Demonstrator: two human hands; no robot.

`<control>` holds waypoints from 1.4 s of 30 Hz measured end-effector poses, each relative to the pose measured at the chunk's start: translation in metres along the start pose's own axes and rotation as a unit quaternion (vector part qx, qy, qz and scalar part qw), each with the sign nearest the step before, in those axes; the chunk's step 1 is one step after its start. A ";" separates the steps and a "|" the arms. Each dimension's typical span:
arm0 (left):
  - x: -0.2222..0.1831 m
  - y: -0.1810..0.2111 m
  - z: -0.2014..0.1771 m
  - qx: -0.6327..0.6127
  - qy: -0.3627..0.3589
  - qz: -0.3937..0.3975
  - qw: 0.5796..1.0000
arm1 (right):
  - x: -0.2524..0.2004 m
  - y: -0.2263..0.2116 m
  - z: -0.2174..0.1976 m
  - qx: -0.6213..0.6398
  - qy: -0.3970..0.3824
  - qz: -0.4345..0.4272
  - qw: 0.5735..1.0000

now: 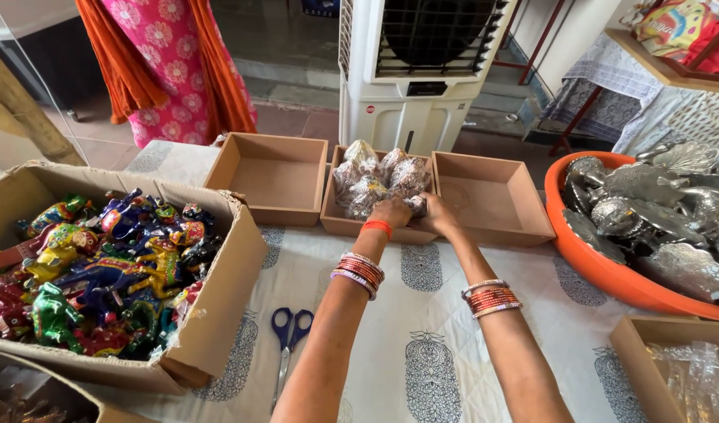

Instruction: The recorder is cleaning Ganesha figurines with a cloth and packing them into boxes using bubble wrap and tape.

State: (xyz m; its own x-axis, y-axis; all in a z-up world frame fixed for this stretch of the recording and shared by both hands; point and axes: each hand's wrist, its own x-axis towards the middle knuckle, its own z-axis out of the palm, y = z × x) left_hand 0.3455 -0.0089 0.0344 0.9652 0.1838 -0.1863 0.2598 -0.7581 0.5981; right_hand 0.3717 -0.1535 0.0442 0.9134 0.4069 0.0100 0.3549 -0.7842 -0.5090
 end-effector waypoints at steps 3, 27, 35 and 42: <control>0.015 -0.020 0.023 0.065 0.039 0.107 0.991 | -0.001 -0.008 0.003 -0.047 -0.001 0.030 0.998; -0.253 -0.094 -0.016 0.094 0.067 0.346 0.931 | 0.008 -0.026 0.020 -0.097 -0.020 0.083 0.992; -0.323 -0.120 0.030 0.150 0.061 0.290 0.943 | 0.014 -0.006 0.038 -0.087 0.157 -0.041 0.983; -0.324 -0.125 0.034 0.147 0.088 0.302 0.938 | -0.033 -0.060 0.016 -0.058 0.303 -0.208 0.928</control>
State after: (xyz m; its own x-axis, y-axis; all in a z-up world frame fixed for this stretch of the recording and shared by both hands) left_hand -0.0006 0.0051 -0.0067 0.9307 -0.2525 0.2647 -0.3298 -0.8923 0.3083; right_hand 0.3168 -0.1120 0.0606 0.6236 0.3754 0.6857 0.6893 -0.6778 -0.2558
